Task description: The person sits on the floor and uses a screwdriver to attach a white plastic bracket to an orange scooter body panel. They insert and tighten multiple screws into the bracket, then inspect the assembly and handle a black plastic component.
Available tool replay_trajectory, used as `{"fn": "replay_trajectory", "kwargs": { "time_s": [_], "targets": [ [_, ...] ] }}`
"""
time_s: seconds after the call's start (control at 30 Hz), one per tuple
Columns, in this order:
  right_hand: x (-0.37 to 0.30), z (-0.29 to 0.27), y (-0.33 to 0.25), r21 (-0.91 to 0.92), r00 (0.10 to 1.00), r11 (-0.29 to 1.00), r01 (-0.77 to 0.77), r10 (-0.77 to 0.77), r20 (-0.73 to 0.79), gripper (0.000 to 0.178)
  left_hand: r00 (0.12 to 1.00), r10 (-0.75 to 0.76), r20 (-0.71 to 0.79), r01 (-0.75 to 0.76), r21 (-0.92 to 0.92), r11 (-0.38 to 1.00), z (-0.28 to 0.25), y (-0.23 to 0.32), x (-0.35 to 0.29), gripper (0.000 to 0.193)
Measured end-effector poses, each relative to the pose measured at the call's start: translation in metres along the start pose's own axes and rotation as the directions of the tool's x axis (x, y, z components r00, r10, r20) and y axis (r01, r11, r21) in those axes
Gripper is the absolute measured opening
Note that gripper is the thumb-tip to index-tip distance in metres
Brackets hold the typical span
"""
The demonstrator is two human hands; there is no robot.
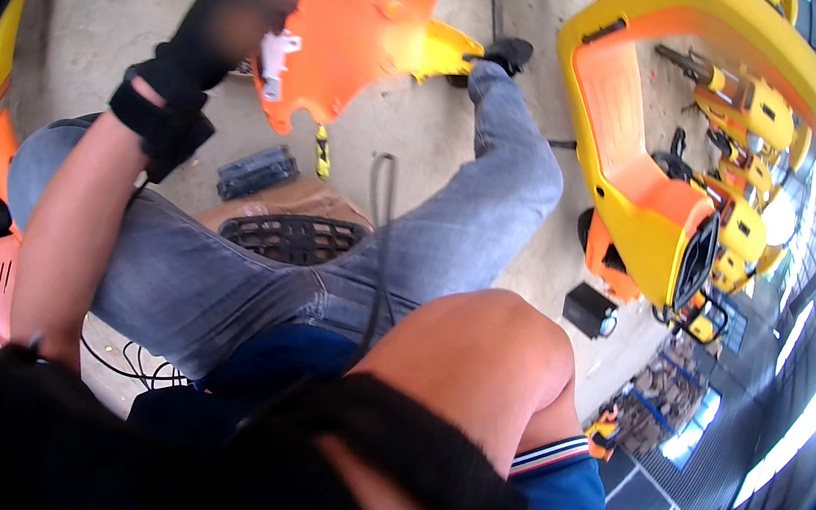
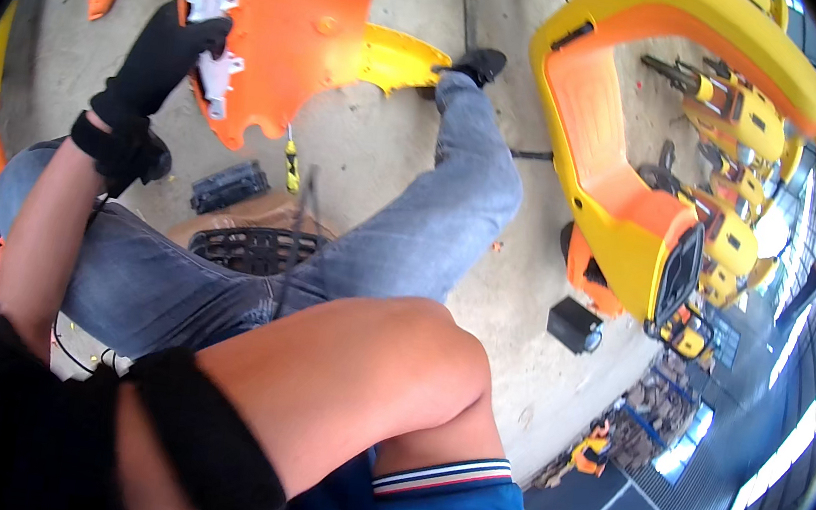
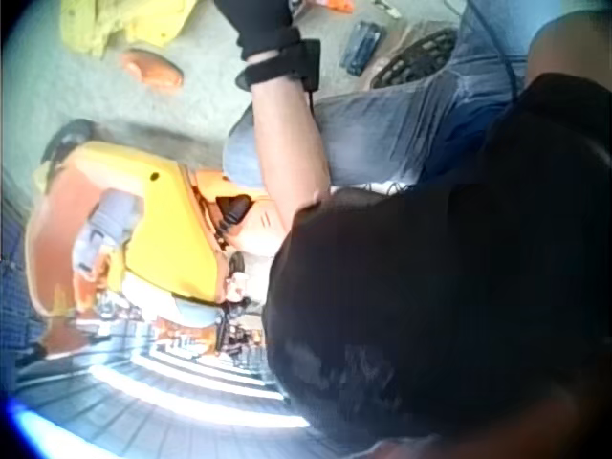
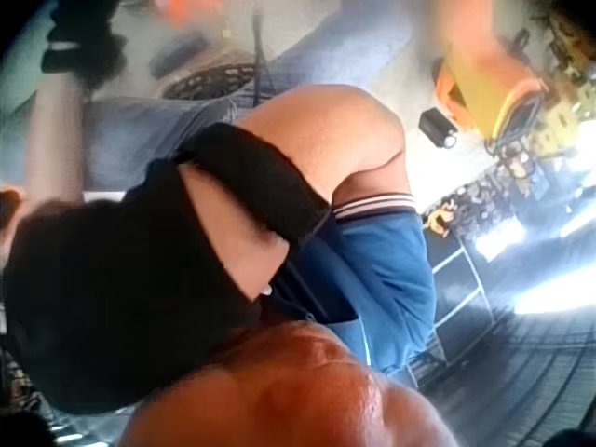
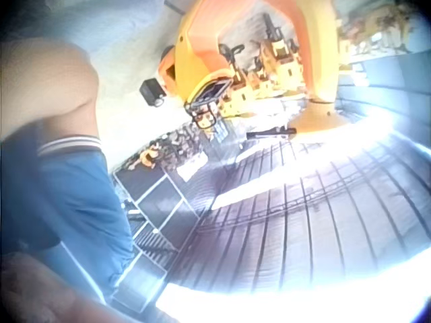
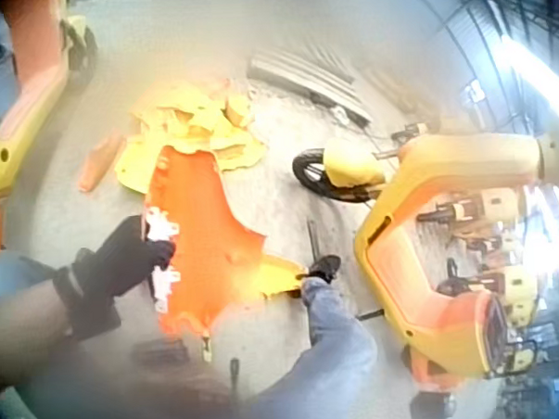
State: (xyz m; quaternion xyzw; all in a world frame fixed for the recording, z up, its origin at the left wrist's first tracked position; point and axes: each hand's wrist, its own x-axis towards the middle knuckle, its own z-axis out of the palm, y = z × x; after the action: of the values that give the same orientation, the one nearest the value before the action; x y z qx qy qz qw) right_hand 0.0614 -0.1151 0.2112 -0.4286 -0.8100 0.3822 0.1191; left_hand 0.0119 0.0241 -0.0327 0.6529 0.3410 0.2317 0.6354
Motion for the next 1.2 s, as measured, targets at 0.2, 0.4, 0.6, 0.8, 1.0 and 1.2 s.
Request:
{"fn": "replay_trajectory", "kwargs": {
  "time_s": [0.2, 0.4, 0.6, 0.8, 1.0, 1.2],
  "targets": [
    [-0.007, -0.002, 0.001, -0.007, 1.0, 1.0, 0.015, -0.015, -0.005, 0.023, 0.997, -0.033, -0.069, 0.032, -0.016, 0.999, 0.006, 0.002, 0.002, 0.021],
    [-0.013, -0.016, 0.009, 0.024, 0.985, 0.996, -0.088, 0.09, -0.147, 0.021, 0.992, 0.032, -0.12, -0.039, -0.059, 0.998, 0.033, -0.028, 0.016, 0.027],
    [-0.036, 0.008, 0.103, 0.505, 0.589, 0.789, -0.351, 0.605, -0.536, 0.018, 0.988, 0.018, -0.152, -0.016, 0.02, 1.0, 0.032, -0.006, -0.002, 0.029],
    [-0.026, 0.026, 0.152, 0.716, 0.507, 0.677, -0.169, 0.683, -0.526, 0.025, 0.992, -0.087, -0.093, 0.094, 0.072, 0.993, 0.027, 0.014, -0.011, 0.037],
    [-0.001, 0.03, 0.161, 0.674, 0.536, 0.722, -0.159, 0.636, -0.555, 0.032, 0.994, -0.052, -0.093, 0.061, 0.097, 0.993, 0.031, 0.003, -0.011, 0.038],
    [0.01, 0.031, 0.161, 0.422, 0.597, 0.874, -0.241, 0.477, -0.645, 0.036, 0.996, -0.052, -0.075, 0.061, 0.128, 0.99, 0.029, 0.01, -0.015, 0.033]
  ]
}}
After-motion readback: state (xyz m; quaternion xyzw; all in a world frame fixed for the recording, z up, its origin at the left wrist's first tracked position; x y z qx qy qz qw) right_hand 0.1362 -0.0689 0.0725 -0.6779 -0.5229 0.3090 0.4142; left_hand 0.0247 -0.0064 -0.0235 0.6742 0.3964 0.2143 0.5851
